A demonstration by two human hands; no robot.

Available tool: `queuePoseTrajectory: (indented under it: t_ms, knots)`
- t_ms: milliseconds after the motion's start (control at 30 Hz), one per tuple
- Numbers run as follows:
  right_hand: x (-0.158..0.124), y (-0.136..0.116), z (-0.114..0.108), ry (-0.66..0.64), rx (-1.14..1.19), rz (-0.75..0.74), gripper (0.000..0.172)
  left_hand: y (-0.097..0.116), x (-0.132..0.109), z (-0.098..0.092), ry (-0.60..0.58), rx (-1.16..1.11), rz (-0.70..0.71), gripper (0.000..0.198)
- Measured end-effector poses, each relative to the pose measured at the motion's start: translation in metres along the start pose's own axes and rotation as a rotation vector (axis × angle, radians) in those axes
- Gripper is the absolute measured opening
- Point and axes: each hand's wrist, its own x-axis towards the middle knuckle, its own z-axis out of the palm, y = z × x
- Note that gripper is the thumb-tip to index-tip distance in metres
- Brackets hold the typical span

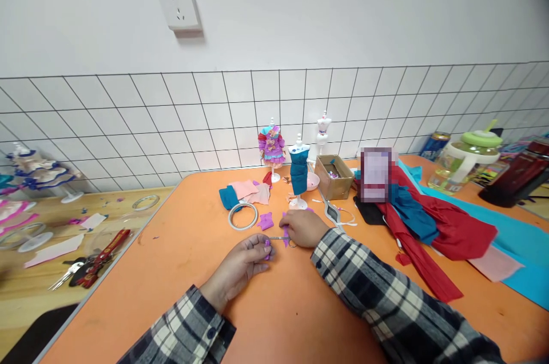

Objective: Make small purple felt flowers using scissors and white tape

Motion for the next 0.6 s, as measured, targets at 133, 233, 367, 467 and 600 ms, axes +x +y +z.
queuePoseTrajectory:
  t_ms: [133, 233, 367, 467, 600]
  knots:
    - [-0.006, -0.015, 0.002, -0.051, -0.046, -0.016, 0.024, -0.002, -0.003, 0.003, -0.062, 0.093, -0.002, 0.026]
    - [-0.006, -0.024, 0.008, -0.034, -0.059, 0.039, 0.021, -0.005, -0.002, 0.004, -0.067, 0.144, 0.009, 0.032]
    - [-0.002, -0.017, 0.015, 0.005, -0.016, 0.057, 0.015, -0.009, 0.003, 0.003, -0.046, 0.278, 0.12, 0.024]
    - [0.001, -0.01, 0.016, 0.062, 0.043, 0.063, 0.015, -0.012, 0.005, 0.003, -0.042, 0.635, 0.364, 0.006]
    - [-0.003, -0.012, 0.004, 0.186, 0.077, 0.12, 0.028, -0.014, 0.002, 0.006, -0.085, 1.05, 0.656, 0.022]
